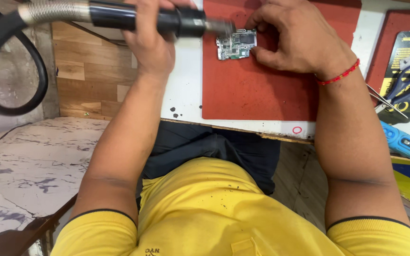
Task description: The person cleans a small electronic circuit board on a red mat using a toothbrush. They scrub the board's surface and then use a hot air gun to blow away debris from the components.
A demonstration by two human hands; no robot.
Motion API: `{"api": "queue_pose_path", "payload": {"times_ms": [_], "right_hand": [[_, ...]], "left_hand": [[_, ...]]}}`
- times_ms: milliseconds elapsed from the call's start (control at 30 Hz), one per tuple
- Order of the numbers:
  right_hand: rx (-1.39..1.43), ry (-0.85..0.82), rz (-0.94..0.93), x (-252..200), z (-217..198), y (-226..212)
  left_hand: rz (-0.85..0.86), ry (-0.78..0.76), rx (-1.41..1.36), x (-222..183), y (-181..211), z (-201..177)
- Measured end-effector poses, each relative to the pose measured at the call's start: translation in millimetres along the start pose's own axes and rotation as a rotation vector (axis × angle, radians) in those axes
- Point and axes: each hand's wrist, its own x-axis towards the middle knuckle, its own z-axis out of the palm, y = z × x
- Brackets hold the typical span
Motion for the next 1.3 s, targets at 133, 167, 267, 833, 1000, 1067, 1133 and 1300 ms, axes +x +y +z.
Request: {"api": "queue_pose_path", "payload": {"times_ms": [133, 167, 267, 833, 1000, 1067, 1133, 1300], "right_hand": [[-0.037, -0.007, 0.009, 0.5, -1.6, -0.4], [-0.021, 0.002, 0.007, 3.9, -2.2, -1.2], [0.024, -0.003, 0.012, 4.2, 0.4, -6.3], [-0.029, 0.022, -0.005, 3.1, 4.8, -0.3], [0.02, 0.008, 0.049, -1.6, 7.4, -0.3], [-0.003, 0.018, 0.025, 1.0, 1.8, 2.4], [-0.008, 0.015, 0.0, 0.6, 4.1, 0.7], [-0.005, 0.017, 0.043, -1.8, 3.6, 2.4]], "left_hand": [[-0.11, -0.081, 0.1, -7.3, 5.7, 0.1], [-0.087, -0.043, 0.056, -1.2, 6.2, -0.2], [-0.074, 0.053, -0.053, -0.8, 6.4, -1.3], [-0.106, -0.073, 0.046, -5.3, 12.6, 4.4], [-0.103, 0.072, 0.046, -5.8, 8.4, 2.6], [-0.109, 0.042, 0.078, -2.9, 5.9, 5.2], [-0.108, 0.114, -0.013, -8.7, 4.9, 8.2], [-0.093, -0.017, -0.008, -5.9, 9.0, 9.6]]}}
